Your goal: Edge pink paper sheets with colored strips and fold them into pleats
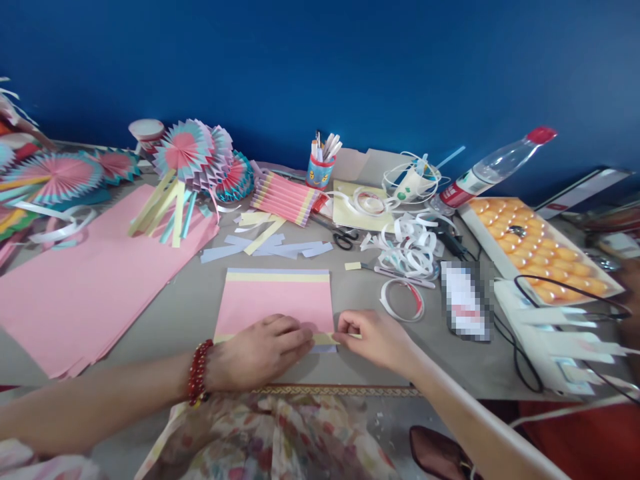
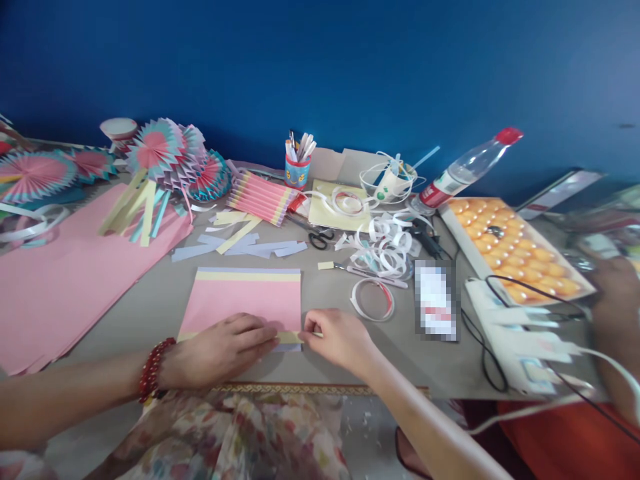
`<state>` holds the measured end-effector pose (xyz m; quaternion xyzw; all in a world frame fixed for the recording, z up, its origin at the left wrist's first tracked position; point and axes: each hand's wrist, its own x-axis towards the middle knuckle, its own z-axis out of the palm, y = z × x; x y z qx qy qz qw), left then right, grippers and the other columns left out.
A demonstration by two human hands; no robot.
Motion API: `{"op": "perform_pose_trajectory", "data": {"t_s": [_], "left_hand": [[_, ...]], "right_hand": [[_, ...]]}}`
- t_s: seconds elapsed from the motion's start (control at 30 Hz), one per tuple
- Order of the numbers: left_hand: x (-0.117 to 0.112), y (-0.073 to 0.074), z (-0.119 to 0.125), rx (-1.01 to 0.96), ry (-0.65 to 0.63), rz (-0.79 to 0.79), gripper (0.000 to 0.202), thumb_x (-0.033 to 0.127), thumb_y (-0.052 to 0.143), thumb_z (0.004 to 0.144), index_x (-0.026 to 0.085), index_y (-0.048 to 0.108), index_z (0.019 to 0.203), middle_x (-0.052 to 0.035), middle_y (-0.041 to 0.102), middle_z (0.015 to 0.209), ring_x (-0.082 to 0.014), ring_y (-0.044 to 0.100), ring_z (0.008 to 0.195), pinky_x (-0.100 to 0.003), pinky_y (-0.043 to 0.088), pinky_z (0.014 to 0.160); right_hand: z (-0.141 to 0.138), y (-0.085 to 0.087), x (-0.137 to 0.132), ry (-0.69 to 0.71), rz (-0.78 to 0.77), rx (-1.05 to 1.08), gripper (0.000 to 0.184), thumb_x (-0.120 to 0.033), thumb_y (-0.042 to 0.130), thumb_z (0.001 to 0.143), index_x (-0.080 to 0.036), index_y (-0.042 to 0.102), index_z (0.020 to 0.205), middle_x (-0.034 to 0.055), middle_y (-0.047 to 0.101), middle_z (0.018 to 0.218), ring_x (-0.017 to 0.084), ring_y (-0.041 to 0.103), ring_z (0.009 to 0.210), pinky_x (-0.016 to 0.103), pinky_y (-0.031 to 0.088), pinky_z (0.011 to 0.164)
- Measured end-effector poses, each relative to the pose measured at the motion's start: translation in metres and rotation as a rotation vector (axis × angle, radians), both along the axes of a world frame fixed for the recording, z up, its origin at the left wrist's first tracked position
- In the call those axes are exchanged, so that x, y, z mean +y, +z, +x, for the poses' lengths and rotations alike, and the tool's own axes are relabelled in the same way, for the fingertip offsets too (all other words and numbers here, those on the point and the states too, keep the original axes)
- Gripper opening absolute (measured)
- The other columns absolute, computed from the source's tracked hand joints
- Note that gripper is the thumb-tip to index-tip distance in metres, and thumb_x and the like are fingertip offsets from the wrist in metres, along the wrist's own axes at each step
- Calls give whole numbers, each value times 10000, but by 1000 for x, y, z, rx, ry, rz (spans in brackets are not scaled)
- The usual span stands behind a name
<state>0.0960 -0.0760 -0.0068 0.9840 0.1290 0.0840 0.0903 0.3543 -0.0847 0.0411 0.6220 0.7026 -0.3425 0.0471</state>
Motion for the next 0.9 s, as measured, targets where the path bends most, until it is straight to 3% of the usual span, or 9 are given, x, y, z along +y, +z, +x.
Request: {"op": "perform_pose_trajectory", "data": {"t_s": [0.23,0.33,0.6,0.73,0.9], "left_hand": [[2,15,0,93,-87,-1,540,186,514,885,143,417,1415,-127,437,1441,-264,497,1147,-399,405,985],[-1,20,-1,117,-61,9,567,151,504,871,142,398,1428,-112,451,1431,-250,495,1148,-386,404,979],[-4,28,9,154,-69,130,357,230,485,951,116,542,1285,-132,562,1288,-253,493,1121,-377,399,927],[5,27,22,96,-105,117,317,310,507,960,118,599,1195,-137,578,1242,-252,515,1094,-379,418,907],[18,18,29,40,-218,153,305,234,443,985,136,588,1234,-93,527,1381,-225,448,1246,-327,402,977]], "right_hand": [[1,0,-1,3,10,3,189,-374,622,829,-223,614,716,-22,654,698,122,547,624,222,252,540],[1,0,-1,-3,20,13,194,-382,621,830,-223,615,719,-19,656,702,123,549,622,220,257,539],[1,-2,-3,-3,23,-22,187,-391,631,832,-228,615,742,-19,664,725,125,559,637,224,249,541],[2,-3,-4,15,32,-2,152,-363,629,831,-229,621,758,-13,674,746,132,570,657,222,258,548],[2,-3,-4,12,42,-18,149,-363,630,836,-230,627,769,-5,678,752,140,579,668,228,262,555]]}}
